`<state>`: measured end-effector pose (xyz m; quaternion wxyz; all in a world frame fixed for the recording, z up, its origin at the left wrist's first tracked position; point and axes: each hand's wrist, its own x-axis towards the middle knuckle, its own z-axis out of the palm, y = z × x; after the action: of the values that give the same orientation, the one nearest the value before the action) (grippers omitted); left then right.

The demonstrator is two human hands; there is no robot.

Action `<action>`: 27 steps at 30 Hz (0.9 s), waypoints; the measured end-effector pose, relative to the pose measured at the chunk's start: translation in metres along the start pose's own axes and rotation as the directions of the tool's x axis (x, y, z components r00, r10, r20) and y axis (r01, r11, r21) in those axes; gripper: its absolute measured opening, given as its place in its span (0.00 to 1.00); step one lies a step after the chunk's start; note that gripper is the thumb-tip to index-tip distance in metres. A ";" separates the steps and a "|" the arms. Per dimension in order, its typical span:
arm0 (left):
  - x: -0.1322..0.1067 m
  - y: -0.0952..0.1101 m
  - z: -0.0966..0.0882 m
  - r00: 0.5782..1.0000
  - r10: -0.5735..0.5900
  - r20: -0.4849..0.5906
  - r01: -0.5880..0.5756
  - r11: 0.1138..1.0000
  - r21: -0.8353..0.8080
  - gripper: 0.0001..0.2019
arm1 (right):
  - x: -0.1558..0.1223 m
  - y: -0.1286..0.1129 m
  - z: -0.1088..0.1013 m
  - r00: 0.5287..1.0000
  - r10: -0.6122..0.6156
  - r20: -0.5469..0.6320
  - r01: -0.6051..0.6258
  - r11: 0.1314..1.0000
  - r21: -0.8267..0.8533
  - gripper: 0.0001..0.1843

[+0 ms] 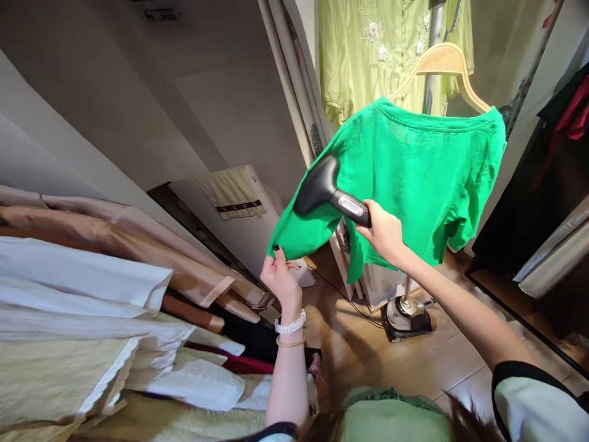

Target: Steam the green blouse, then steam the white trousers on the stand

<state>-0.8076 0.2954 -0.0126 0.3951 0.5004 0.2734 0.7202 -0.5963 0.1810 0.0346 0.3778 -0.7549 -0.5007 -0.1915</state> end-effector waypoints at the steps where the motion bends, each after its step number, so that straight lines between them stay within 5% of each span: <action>1: 0.000 -0.001 0.000 1.000 -0.004 0.001 0.004 1.000 -0.006 0.20 | 0.000 0.000 0.001 1.000 -0.011 0.010 0.011 1.000 0.003 0.27; 27: 0.005 -0.006 0.005 0.999 0.046 0.010 -0.047 0.999 0.023 0.23 | -0.007 0.015 0.013 0.998 0.045 0.037 -0.043 0.998 -0.034 0.27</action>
<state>-0.8023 0.3023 -0.0130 0.3738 0.5148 0.2681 0.7235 -0.5873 0.1829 0.0161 0.3598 -0.7754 -0.4879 -0.1769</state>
